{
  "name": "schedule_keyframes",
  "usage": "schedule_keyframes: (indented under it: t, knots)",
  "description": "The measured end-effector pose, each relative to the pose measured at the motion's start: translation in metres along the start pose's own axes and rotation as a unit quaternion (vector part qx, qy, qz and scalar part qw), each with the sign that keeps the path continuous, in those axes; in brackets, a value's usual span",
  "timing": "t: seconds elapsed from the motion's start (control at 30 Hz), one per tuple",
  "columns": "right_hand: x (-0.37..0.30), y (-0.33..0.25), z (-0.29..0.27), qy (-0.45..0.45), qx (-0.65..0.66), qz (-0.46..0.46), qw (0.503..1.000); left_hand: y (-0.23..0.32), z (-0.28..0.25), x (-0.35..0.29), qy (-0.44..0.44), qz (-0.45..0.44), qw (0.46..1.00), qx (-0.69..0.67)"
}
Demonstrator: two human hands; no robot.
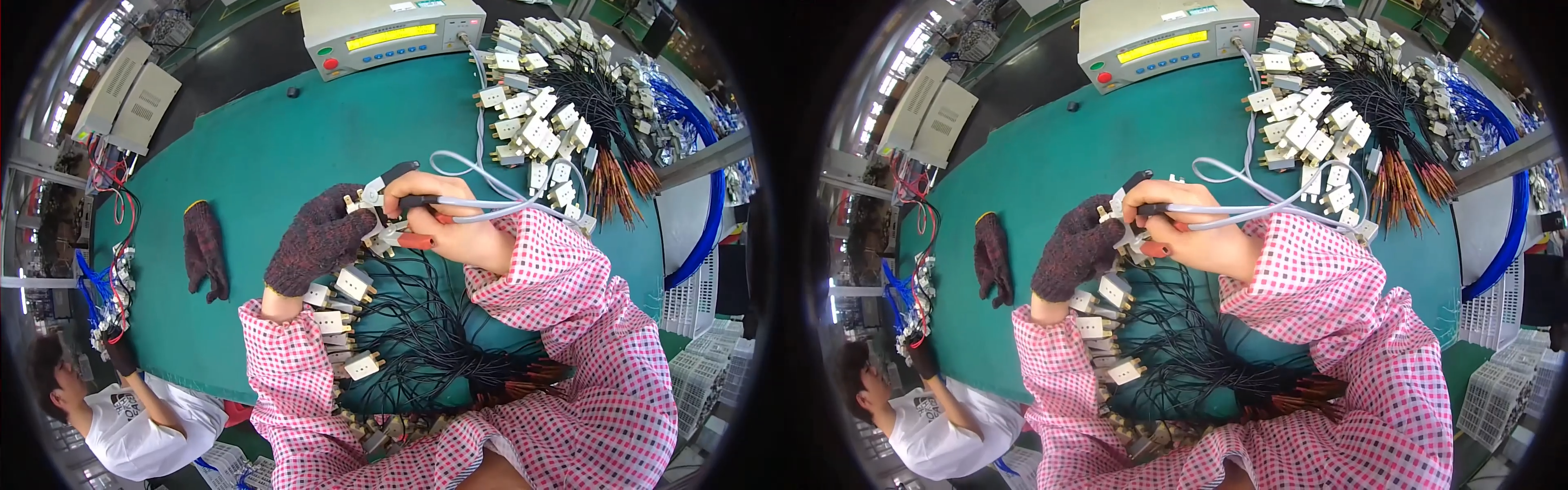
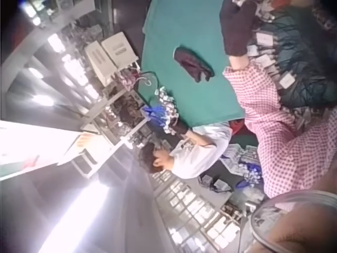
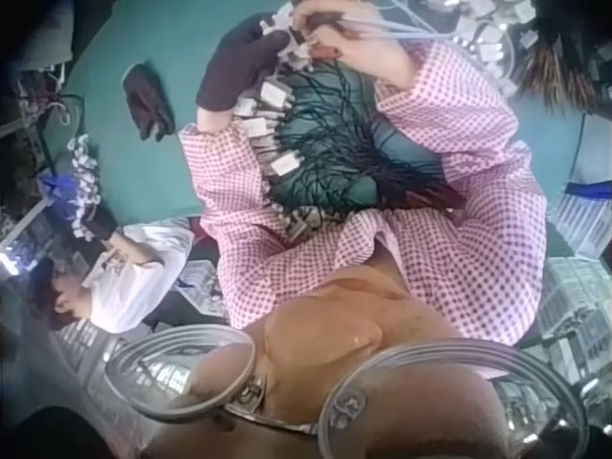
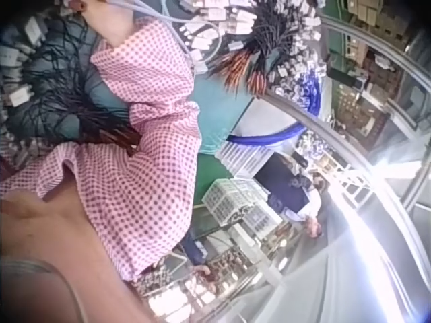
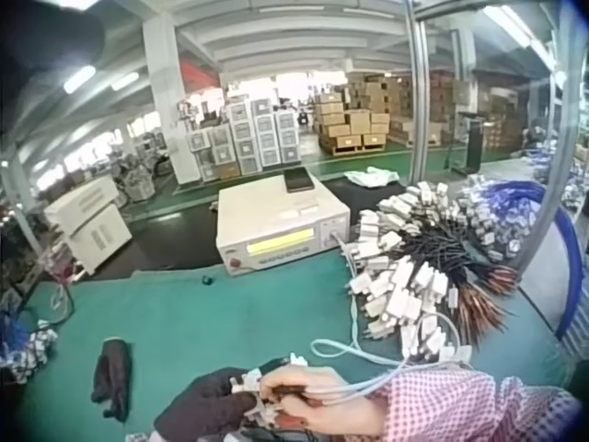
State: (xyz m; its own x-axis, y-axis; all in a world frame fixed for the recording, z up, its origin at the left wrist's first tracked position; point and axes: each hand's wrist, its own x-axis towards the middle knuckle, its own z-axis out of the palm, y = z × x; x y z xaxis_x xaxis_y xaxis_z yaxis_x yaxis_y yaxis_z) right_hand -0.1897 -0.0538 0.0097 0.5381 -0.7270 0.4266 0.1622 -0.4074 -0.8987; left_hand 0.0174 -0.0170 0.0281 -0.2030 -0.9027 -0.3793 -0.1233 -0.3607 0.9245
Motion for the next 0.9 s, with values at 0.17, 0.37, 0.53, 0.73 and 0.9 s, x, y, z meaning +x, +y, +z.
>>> schedule_keyframes:
  t: [0.17, 0.37, 0.53, 0.73, 0.9]
  knots:
    - [0.002, -0.004, -0.001, -0.015, -0.045, 0.006, 0.999, 0.003, 0.002, -0.001, 0.009, -0.006, 1.0, 0.014]
    - [0.0, -0.012, 0.003, 0.018, 0.127, 0.187, 0.974, -0.001, 0.002, 0.002, -0.003, -0.013, 0.999, 0.044]
    - [-0.004, -0.005, 0.009, 0.028, 0.147, 0.154, 0.977, 0.003, 0.008, -0.001, 0.011, -0.017, 0.998, 0.057]
    - [-0.003, -0.007, 0.01, 0.04, 0.232, 0.182, 0.955, 0.005, 0.009, -0.002, 0.034, -0.011, 0.999, 0.031]
    - [-0.001, -0.009, -0.004, 0.014, 0.206, 0.178, 0.962, 0.002, 0.01, 0.0, -0.009, 0.019, 1.0, -0.006]
